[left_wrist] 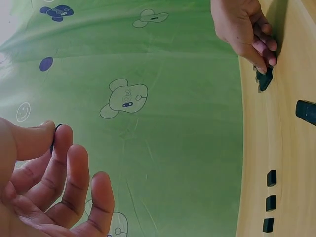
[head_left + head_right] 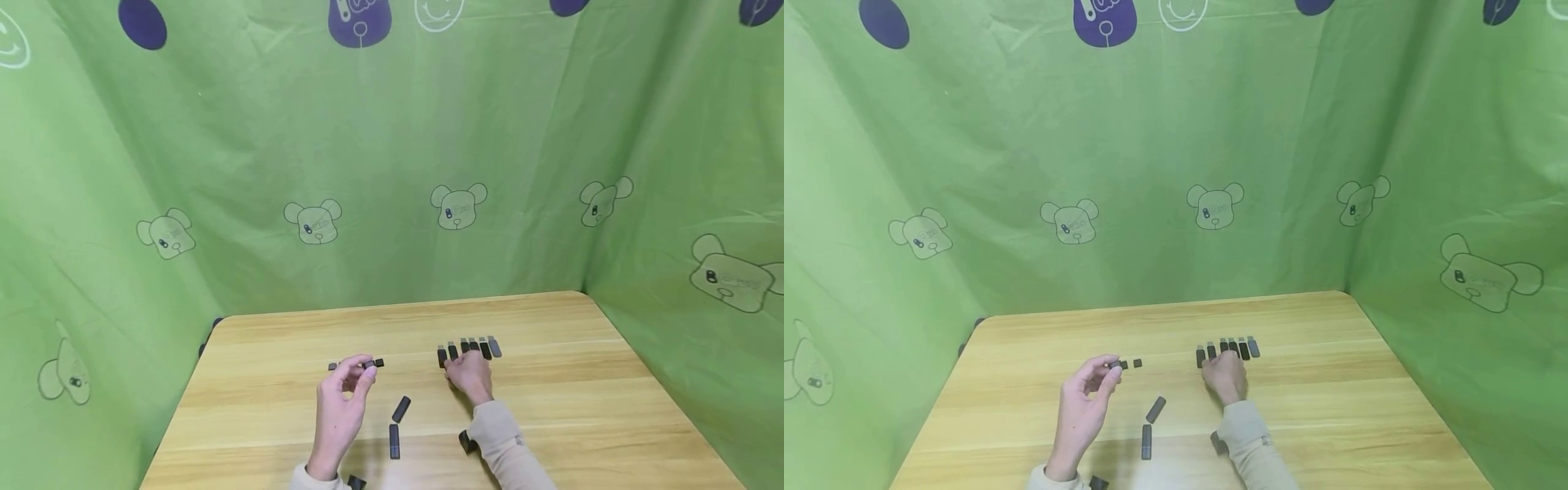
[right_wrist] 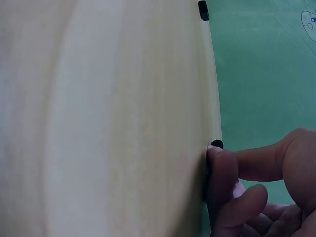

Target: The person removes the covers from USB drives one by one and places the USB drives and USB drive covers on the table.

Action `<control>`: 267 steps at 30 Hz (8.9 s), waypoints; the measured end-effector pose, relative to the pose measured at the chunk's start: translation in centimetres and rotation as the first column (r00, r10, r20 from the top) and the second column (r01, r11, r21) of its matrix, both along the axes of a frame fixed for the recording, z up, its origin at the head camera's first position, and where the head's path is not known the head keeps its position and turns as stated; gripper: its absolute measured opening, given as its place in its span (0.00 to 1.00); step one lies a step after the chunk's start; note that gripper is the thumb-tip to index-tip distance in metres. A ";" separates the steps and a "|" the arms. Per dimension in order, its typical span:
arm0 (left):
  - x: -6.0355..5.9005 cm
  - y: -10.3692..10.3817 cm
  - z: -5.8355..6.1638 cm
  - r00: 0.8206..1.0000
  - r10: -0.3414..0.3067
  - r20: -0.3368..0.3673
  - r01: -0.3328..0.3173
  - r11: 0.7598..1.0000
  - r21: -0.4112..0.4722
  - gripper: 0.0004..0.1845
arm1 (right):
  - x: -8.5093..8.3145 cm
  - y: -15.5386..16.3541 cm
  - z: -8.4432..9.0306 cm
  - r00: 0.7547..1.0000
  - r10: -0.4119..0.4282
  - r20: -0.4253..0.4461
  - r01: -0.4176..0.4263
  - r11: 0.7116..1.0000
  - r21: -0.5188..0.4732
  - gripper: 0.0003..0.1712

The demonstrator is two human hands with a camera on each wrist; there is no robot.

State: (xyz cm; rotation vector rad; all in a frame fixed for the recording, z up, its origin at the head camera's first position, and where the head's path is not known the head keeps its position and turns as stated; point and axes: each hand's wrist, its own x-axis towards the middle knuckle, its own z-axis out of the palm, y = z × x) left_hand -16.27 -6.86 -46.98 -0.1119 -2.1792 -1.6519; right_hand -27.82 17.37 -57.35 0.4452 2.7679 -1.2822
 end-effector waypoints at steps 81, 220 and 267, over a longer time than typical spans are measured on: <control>-14.2 2.6 -9.6 0.991 -0.018 0.134 0.124 0.525 -0.842 0.10 | 9.1 0.7 12.0 0.971 0.079 -0.224 -0.125 0.972 -0.200 0.10; -0.4 -2.1 -5.2 0.948 0.237 -0.210 -0.301 0.881 -0.365 0.14 | 10.1 -7.9 9.4 0.882 0.414 -0.225 -0.396 0.910 0.123 0.07; 0.8 0.5 0.1 0.985 -0.126 -0.121 0.123 0.992 -0.036 0.01 | 12.6 -7.7 13.4 0.864 0.260 -0.431 -0.410 0.860 -0.304 0.07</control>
